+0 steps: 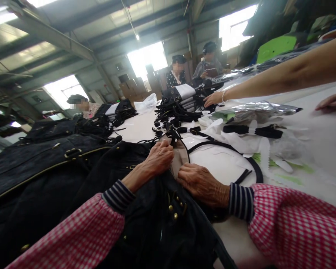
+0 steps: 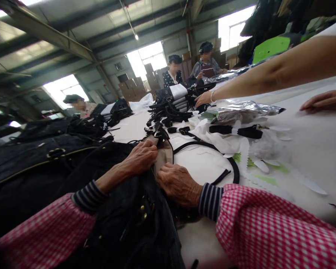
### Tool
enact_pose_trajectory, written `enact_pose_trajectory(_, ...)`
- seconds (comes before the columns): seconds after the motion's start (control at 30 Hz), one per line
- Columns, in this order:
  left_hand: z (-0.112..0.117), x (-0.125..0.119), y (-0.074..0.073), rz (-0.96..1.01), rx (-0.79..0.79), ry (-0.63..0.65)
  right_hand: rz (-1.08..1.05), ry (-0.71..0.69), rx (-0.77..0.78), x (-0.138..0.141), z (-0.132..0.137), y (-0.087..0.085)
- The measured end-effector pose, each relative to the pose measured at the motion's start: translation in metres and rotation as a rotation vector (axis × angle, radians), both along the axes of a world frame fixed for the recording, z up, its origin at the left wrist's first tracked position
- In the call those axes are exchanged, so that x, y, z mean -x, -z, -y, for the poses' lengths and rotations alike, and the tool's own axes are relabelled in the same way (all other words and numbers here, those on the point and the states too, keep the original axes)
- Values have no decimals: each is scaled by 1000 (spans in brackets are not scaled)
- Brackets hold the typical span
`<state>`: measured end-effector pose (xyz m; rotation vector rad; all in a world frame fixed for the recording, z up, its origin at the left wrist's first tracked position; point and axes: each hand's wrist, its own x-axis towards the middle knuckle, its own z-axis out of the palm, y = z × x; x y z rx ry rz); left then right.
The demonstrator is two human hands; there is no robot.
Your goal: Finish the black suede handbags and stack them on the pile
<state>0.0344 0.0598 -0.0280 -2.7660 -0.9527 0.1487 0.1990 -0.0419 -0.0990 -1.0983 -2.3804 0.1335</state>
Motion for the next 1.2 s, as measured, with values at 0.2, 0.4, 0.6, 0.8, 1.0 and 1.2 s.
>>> enact_pose_trajectory(0.2, -33, -2, 11, 164, 78, -136, 31, 11, -27, 2, 0, 2)
enact_pose_trajectory(0.4, -23, 11, 52, 483, 138, -357, 5, 31, 4, 0, 0, -1)
enact_pose_trajectory(0.6, -19, 2, 49, 363, 145, -300, -145, 61, 210, -12, -5, -16)
enact_pose_trajectory(0.8, -20, -3, 36, 347, 180, -319, 19, 363, 138, -53, -41, -59)
enact_pose_trajectory(1.0, -22, -2, 38, 393, 218, -328, 412, 680, 118, -71, -131, -84)
enact_pose_trajectory(1.2, -25, -1, 42, 402, 215, -318, 513, 706, 276, -58, -191, -59)
